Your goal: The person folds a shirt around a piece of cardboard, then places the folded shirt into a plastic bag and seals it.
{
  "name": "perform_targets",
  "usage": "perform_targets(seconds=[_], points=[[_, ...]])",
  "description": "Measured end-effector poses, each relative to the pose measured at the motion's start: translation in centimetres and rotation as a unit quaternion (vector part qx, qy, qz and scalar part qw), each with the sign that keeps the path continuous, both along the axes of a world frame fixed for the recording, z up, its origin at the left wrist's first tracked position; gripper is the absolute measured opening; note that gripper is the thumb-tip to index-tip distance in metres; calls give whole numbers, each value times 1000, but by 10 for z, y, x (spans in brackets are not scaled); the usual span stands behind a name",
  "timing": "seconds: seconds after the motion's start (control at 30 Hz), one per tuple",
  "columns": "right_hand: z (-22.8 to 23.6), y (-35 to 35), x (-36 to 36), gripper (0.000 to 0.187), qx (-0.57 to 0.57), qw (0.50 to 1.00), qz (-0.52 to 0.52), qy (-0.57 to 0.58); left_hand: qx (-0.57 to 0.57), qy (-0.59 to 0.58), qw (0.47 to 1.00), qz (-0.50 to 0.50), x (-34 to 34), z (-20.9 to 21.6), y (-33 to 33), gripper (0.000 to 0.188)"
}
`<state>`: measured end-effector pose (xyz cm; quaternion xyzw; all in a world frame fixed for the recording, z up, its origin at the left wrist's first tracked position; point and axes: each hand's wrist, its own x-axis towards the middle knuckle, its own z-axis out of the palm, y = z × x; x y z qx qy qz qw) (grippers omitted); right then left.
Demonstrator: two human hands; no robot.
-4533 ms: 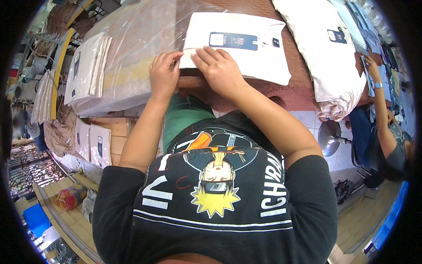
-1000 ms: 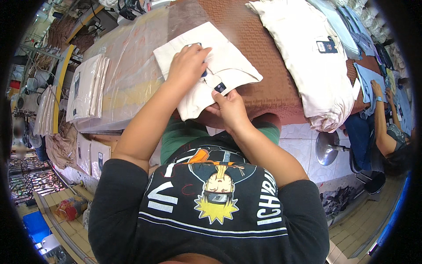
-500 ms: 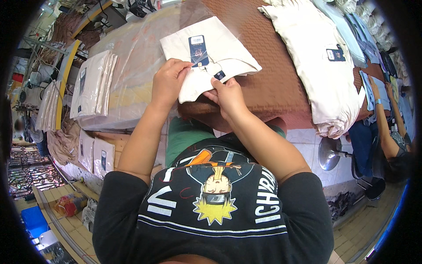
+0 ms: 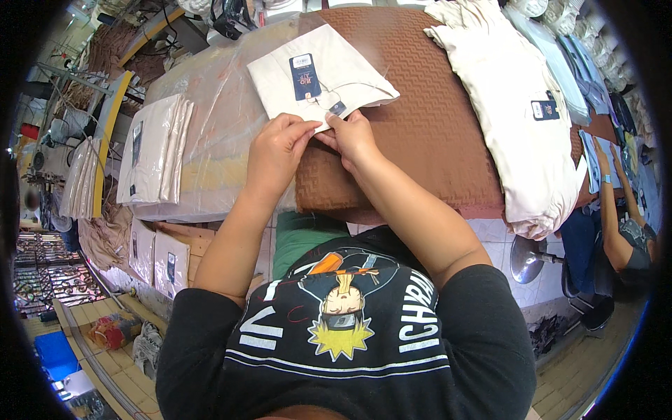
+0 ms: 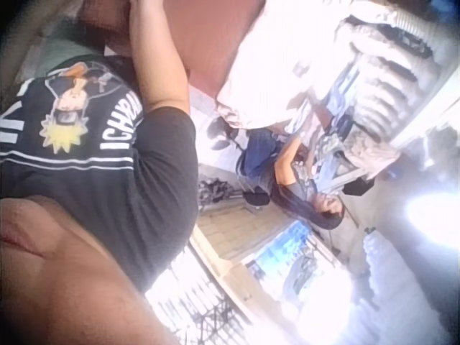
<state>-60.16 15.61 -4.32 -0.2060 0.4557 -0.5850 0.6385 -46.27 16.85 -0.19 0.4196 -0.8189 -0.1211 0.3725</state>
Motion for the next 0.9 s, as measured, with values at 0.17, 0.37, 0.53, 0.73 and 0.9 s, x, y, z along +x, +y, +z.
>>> perform_targets(seconds=[0.17,0.37,0.53,0.73,0.9], points=[[-11,-33,3,21,-8,999,0,35,14,14,1000,-10,0,2,-2,17],[-11,-70,11,25,26,999,-6,41,32,27,999,-16,1,11,-2,19],[-10,-92,18,27,-34,999,17,9,29,34,999,-25,1,17,1,19],[-6,-83,22,29,-36,999,17,10,21,18,999,-24,1,29,14,19],[-3,-38,15,30,-14,999,38,6,30,-11,998,-57,1,37,50,20]])
